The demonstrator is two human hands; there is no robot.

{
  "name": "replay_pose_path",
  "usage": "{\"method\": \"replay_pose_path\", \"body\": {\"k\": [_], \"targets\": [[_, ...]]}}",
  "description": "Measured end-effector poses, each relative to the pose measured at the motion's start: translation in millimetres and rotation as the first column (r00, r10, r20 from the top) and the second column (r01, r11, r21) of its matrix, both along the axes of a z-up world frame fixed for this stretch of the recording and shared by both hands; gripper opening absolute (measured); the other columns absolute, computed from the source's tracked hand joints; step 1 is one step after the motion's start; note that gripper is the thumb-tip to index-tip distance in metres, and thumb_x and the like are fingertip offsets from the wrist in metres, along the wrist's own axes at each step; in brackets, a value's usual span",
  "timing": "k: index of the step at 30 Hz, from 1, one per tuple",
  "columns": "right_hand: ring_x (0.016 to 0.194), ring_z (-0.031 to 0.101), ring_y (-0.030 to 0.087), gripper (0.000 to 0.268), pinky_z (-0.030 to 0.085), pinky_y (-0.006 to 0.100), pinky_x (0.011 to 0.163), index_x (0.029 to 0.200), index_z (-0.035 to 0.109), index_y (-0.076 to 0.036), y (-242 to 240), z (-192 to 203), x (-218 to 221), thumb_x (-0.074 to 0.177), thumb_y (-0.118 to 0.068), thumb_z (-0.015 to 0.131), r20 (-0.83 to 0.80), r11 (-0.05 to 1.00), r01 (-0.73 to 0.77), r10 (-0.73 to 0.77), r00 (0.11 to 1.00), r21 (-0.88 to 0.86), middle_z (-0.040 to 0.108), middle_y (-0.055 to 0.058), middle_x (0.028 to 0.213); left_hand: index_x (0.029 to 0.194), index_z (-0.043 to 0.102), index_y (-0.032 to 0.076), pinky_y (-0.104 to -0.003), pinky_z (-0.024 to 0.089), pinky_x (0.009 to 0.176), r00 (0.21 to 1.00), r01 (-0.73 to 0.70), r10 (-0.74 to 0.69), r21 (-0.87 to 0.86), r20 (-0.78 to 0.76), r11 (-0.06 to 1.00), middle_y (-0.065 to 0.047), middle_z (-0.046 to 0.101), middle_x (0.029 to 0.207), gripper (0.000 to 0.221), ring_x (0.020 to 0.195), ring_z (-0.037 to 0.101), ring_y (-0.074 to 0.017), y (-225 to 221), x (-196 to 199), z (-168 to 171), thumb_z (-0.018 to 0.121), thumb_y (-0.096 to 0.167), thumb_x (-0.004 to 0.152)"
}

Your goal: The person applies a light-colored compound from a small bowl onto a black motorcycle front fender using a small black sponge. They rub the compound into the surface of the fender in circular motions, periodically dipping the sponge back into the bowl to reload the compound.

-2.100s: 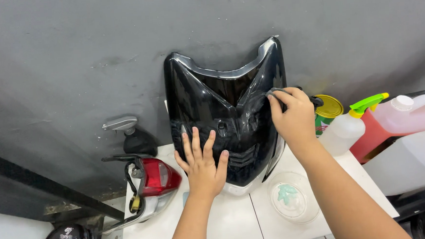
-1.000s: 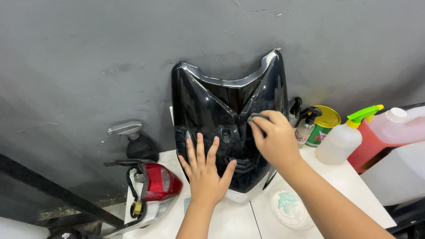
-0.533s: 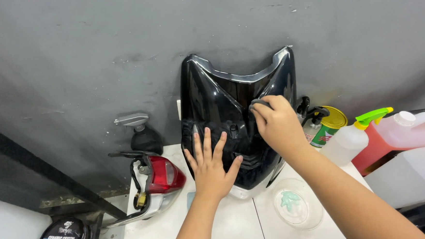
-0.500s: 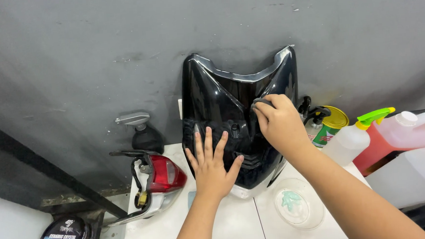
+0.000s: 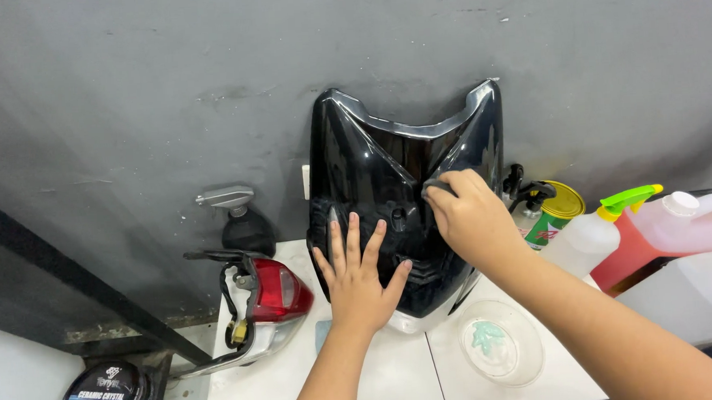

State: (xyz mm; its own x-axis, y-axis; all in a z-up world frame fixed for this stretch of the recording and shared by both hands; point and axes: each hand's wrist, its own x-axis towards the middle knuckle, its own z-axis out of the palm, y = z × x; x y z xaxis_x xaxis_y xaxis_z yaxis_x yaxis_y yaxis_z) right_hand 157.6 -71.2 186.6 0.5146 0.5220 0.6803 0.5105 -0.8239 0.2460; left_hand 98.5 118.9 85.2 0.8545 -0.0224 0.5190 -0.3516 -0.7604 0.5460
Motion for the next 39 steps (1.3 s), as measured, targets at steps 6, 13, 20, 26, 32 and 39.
{"method": "replay_pose_path", "body": {"k": [6, 13, 20, 26, 32, 39], "targets": [[0.099, 0.067, 0.029, 0.014, 0.052, 0.035, 0.093, 0.099, 0.076, -0.006, -3.4, -12.7, 1.7, 0.092, -0.009, 0.065, 0.011, 0.998, 0.012, -0.011, 1.000, -0.065, 0.068, 0.016, 0.100, 0.156, 0.034, 0.032, -0.071, -0.007, 0.112, 1.000, 0.000, 0.000, -0.003, 0.001, 1.000, -0.010, 0.011, 0.168, 0.072, 0.153, -0.003, -0.0389, 0.5, -0.8, -0.2, 0.061, 0.056, 0.093], [0.098, 0.066, 0.027, 0.013, 0.052, 0.034, 0.092, 0.102, 0.076, -0.007, -11.4, 2.6, 13.9, 0.094, -0.012, 0.066, 0.078, 0.998, 0.020, -0.024, 0.997, 0.060, 0.067, 0.013, 0.101, 0.156, 0.034, 0.032, -0.071, -0.007, 0.112, 1.000, -0.003, 0.003, -0.007, 0.004, 1.000, -0.010, 0.011, 0.168, 0.073, 0.153, -0.003, -0.0388, -0.5, -1.8, -1.7, 0.061, 0.055, 0.093], [0.095, 0.068, 0.023, 0.014, 0.054, 0.029, 0.090, 0.102, 0.078, -0.007, -11.5, 14.2, 11.6, 0.095, -0.013, 0.068, 0.019, 0.992, 0.002, -0.005, 1.000, 0.130, 0.070, 0.010, 0.098, 0.156, 0.035, 0.031, -0.071, -0.008, 0.111, 0.999, -0.003, 0.003, -0.009, 0.034, 1.000, -0.011, 0.012, 0.168, 0.073, 0.153, -0.003, -0.0395, -0.4, 1.9, -4.0, 0.062, 0.056, 0.093], [0.095, 0.068, 0.026, 0.011, 0.055, 0.032, 0.089, 0.099, 0.078, -0.007, -11.5, 0.8, 12.3, 0.090, -0.011, 0.072, 0.074, 0.982, -0.025, 0.012, 0.997, 0.187, 0.070, 0.010, 0.098, 0.156, 0.035, 0.031, -0.071, -0.007, 0.112, 0.998, -0.014, 0.014, 0.010, 0.057, 1.000, -0.011, 0.012, 0.168, 0.074, 0.153, -0.002, -0.0399, -0.1, 5.1, -8.5, 0.061, 0.058, 0.092], [0.090, 0.064, 0.028, 0.012, 0.054, 0.036, 0.085, 0.102, 0.076, -0.001, -17.1, 12.3, 14.8, 0.094, -0.007, 0.070, 0.052, 0.935, -0.063, 0.048, 0.997, 0.348, 0.068, 0.013, 0.099, 0.157, 0.031, 0.032, -0.069, -0.004, 0.114, 0.998, -0.043, 0.041, 0.049, 0.036, 0.998, -0.009, 0.011, 0.169, 0.075, 0.154, -0.002, -0.0378, -2.1, 1.9, -7.4, 0.058, 0.059, 0.092], [0.087, 0.062, 0.032, 0.014, 0.053, 0.042, 0.081, 0.103, 0.076, 0.000, -35.7, 7.0, 28.2, 0.094, -0.009, 0.071, 0.030, 0.906, -0.094, 0.089, 0.996, 0.414, 0.066, 0.015, 0.097, 0.156, 0.029, 0.033, -0.067, -0.004, 0.117, 0.996, -0.081, 0.078, 0.087, 0.039, 0.993, -0.007, 0.011, 0.169, 0.077, 0.156, -0.001, -0.0367, -2.5, 6.3, -12.8, 0.056, 0.062, 0.091]]}}
